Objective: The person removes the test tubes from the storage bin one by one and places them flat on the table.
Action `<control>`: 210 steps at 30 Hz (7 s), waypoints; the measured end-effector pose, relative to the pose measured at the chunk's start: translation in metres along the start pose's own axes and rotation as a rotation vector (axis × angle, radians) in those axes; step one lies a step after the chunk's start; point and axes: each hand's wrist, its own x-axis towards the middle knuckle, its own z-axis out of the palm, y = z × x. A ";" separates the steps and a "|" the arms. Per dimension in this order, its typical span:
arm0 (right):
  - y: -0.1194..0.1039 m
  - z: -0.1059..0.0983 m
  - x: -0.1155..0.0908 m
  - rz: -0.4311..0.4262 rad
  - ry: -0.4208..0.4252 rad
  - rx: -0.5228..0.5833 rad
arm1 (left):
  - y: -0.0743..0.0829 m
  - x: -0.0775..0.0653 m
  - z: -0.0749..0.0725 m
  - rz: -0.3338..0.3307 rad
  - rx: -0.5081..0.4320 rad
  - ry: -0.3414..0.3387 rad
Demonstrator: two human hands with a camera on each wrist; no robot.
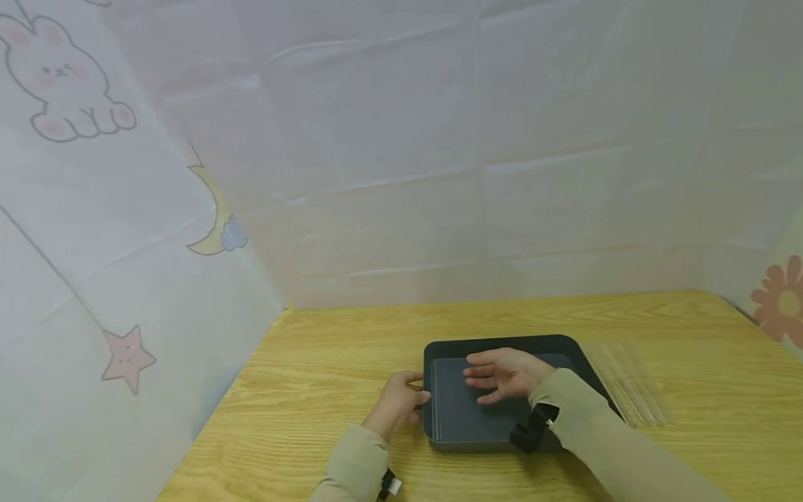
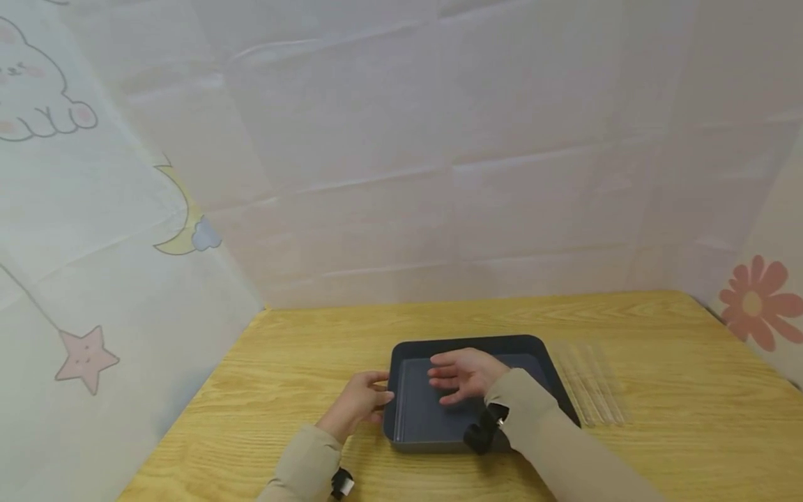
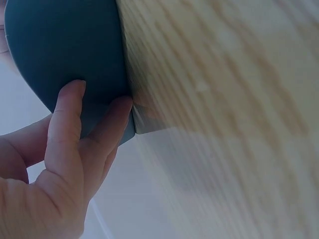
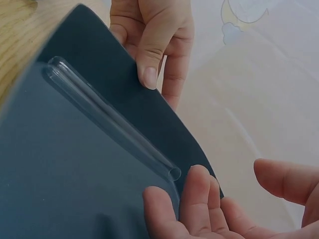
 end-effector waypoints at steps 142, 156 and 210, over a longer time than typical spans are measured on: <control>-0.015 -0.043 -0.045 -0.088 0.027 -0.291 | 0.001 -0.001 -0.004 0.002 -0.013 -0.032; -0.017 -0.060 -0.060 -0.100 0.026 -0.284 | 0.000 0.000 -0.004 0.011 0.023 -0.019; -0.021 -0.140 -0.099 -0.085 -0.096 -0.222 | 0.001 -0.001 -0.004 0.017 0.013 -0.045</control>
